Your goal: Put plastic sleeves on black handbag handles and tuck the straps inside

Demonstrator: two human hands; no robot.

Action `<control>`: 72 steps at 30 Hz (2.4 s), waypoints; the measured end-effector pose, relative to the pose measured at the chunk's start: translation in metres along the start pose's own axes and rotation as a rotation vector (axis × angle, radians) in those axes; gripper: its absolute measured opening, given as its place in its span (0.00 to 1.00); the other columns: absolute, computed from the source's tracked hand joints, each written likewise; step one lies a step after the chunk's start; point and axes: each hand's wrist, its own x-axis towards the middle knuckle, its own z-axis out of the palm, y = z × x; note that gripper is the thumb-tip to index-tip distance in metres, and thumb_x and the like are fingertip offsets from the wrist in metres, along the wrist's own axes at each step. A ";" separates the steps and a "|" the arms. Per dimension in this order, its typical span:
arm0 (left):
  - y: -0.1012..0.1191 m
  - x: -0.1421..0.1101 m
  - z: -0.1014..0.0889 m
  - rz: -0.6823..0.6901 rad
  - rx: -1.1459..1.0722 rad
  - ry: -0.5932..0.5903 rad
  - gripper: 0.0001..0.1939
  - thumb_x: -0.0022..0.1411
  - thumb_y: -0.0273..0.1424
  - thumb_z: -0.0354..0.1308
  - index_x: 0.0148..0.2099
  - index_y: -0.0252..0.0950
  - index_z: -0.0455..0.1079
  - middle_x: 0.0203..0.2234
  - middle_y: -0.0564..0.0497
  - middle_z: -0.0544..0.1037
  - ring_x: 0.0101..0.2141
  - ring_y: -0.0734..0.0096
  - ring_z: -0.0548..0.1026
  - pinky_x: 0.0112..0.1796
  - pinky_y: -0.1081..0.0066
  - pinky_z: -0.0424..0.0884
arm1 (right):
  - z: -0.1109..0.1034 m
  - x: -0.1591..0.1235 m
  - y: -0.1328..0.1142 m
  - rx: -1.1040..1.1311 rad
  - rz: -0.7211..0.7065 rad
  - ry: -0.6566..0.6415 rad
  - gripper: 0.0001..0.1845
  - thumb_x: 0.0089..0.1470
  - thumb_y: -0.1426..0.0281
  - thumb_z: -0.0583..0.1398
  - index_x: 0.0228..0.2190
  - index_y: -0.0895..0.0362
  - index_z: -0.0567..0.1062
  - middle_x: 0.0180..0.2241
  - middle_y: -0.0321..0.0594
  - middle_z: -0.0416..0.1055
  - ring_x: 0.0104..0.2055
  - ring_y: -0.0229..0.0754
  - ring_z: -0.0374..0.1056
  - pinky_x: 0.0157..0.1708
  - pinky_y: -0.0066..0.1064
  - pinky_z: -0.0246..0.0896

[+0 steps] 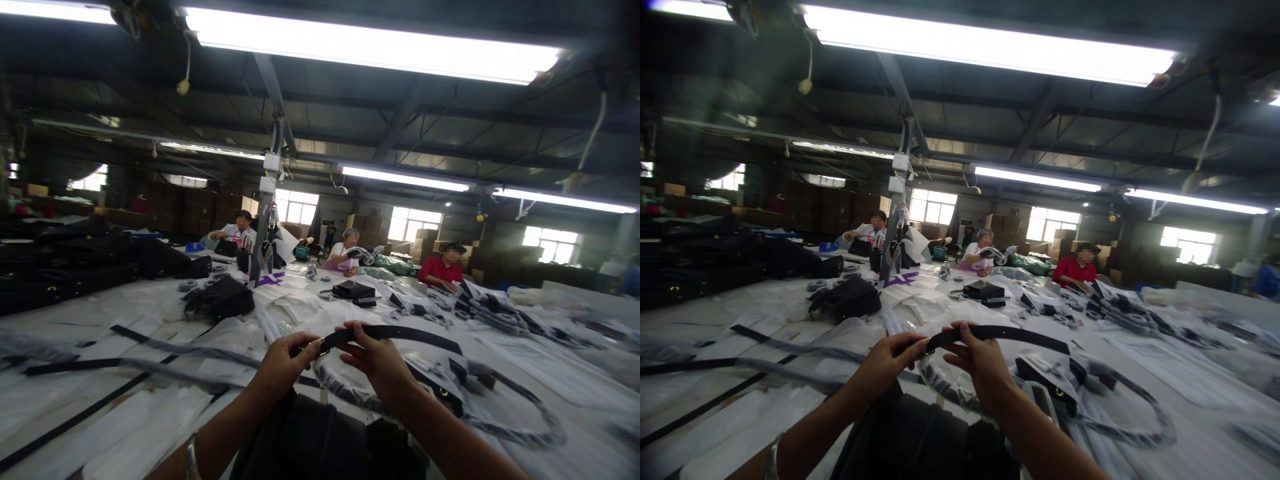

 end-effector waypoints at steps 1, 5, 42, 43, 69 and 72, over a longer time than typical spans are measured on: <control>-0.001 0.000 0.000 -0.003 -0.011 0.000 0.20 0.59 0.43 0.59 0.44 0.32 0.79 0.29 0.47 0.79 0.30 0.66 0.71 0.32 0.71 0.65 | 0.000 0.001 0.001 -0.013 -0.014 -0.003 0.19 0.50 0.60 0.69 0.39 0.59 0.75 0.43 0.48 0.79 0.40 0.49 0.78 0.32 0.30 0.74; 0.002 0.000 0.001 -0.028 -0.071 -0.027 0.20 0.57 0.43 0.62 0.42 0.31 0.79 0.28 0.48 0.77 0.29 0.68 0.70 0.31 0.72 0.64 | -0.003 0.004 0.006 -0.063 -0.076 -0.016 0.19 0.52 0.58 0.67 0.39 0.59 0.74 0.41 0.48 0.79 0.38 0.49 0.78 0.33 0.33 0.75; -0.007 -0.010 -0.025 0.116 0.121 0.058 0.15 0.55 0.35 0.66 0.45 0.39 0.76 0.40 0.48 0.80 0.42 0.60 0.77 0.45 0.65 0.71 | 0.012 0.033 -0.126 -0.044 -0.251 -0.409 0.11 0.50 0.72 0.69 0.38 0.56 0.79 0.36 0.34 0.72 0.19 0.22 0.52 0.15 0.12 0.54; -0.008 -0.010 -0.025 0.124 0.139 0.070 0.14 0.54 0.34 0.66 0.45 0.39 0.76 0.40 0.48 0.80 0.42 0.60 0.77 0.45 0.64 0.71 | 0.008 0.034 -0.127 -0.031 -0.277 -0.401 0.11 0.50 0.71 0.69 0.39 0.55 0.79 0.37 0.34 0.72 0.20 0.22 0.54 0.16 0.11 0.56; -0.006 -0.022 -0.020 0.025 -0.160 0.166 0.21 0.49 0.36 0.71 0.45 0.34 0.77 0.40 0.44 0.83 0.42 0.58 0.80 0.48 0.62 0.73 | 0.012 0.011 -0.075 -1.310 -0.134 -0.406 0.23 0.51 0.50 0.61 0.24 0.58 0.81 0.15 0.31 0.59 0.18 0.33 0.51 0.17 0.27 0.42; -0.005 -0.022 -0.016 0.034 -0.124 0.134 0.20 0.48 0.35 0.71 0.44 0.35 0.78 0.38 0.45 0.83 0.41 0.56 0.80 0.47 0.62 0.74 | 0.020 0.012 -0.063 -1.306 -0.129 -0.448 0.23 0.53 0.50 0.61 0.25 0.57 0.81 0.15 0.31 0.61 0.18 0.33 0.52 0.17 0.27 0.43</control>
